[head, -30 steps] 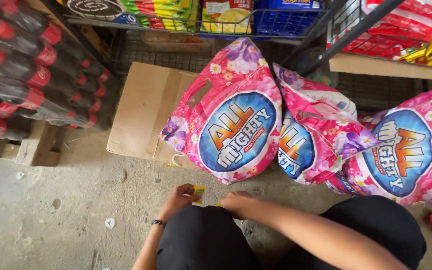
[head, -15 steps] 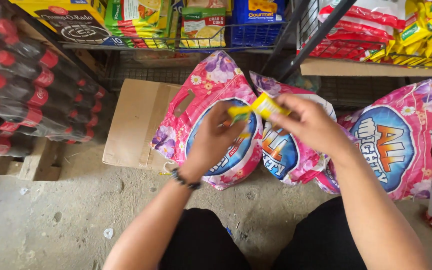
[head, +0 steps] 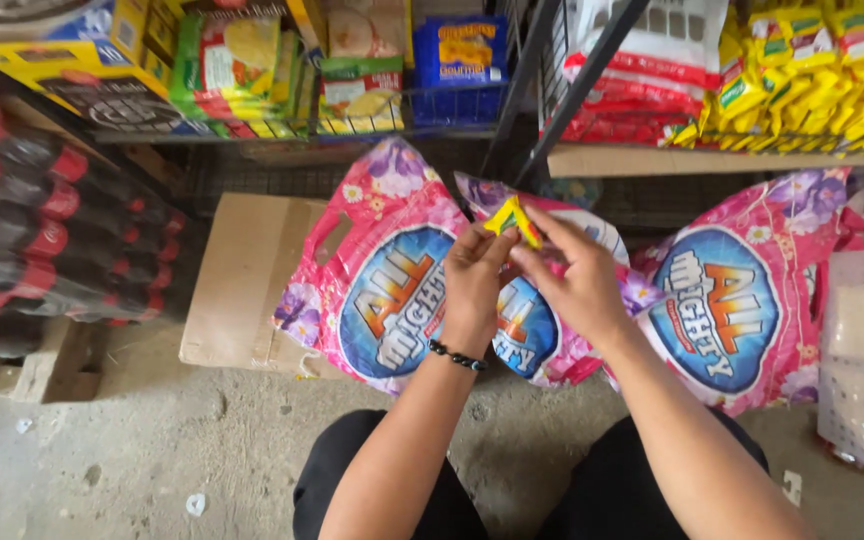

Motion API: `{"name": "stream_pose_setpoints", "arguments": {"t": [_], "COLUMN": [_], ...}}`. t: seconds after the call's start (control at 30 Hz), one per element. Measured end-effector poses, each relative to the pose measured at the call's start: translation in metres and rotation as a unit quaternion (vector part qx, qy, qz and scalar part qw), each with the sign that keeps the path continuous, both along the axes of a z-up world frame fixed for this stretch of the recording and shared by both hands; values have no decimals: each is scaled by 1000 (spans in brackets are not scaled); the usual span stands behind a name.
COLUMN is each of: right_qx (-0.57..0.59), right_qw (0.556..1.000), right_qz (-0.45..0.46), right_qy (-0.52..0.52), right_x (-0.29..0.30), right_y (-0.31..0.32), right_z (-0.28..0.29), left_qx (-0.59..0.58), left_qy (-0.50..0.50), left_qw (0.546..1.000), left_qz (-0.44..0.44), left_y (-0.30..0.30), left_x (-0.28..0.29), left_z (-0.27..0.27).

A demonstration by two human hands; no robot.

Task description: Sort small seasoning packets from bags on the floor and place them onto retail shelving units.

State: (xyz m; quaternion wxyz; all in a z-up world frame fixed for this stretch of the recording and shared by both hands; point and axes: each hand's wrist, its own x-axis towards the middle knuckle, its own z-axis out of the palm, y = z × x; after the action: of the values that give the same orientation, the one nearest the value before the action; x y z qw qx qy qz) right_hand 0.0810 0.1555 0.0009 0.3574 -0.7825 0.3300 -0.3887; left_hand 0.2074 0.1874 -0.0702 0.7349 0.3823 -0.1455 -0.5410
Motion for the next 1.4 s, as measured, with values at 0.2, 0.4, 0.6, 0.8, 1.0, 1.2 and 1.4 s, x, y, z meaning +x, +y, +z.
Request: {"name": "stream_pose_setpoints", "arguments": {"t": [0.2, 0.4, 0.6, 0.8, 1.0, 1.2, 1.4], "right_qx": [157, 207, 260, 288, 252, 255, 247], "right_qw": [984, 968, 958, 951, 956, 955, 966], "right_qz": [-23, 8, 0, 19, 14, 33, 1], "right_qy": [-77, -141, -119, -110, -147, -150, -74], "right_x": [5, 4, 8, 6, 6, 1, -4], "right_y": [-5, -19, -19, -24, -22, -21, -24], "right_z": [-16, -37, -36, -30, -18, -10, -16], "left_qx": [-8, -34, -67, -36, -67, -68, -37], "left_qy": [21, -19, -72, -52, -150, -152, -150], "left_qw": [1000, 999, 994, 998, 986, 986, 988], "left_qz": [2, 15, 47, 32, 24, 21, 21], "left_y": [3, 1, -1, -4, -2, -3, -4], "left_x": [5, 8, 12, 8, 4, 4, 4], "left_z": [12, -2, -2, 10, 28, 19, 13]}}
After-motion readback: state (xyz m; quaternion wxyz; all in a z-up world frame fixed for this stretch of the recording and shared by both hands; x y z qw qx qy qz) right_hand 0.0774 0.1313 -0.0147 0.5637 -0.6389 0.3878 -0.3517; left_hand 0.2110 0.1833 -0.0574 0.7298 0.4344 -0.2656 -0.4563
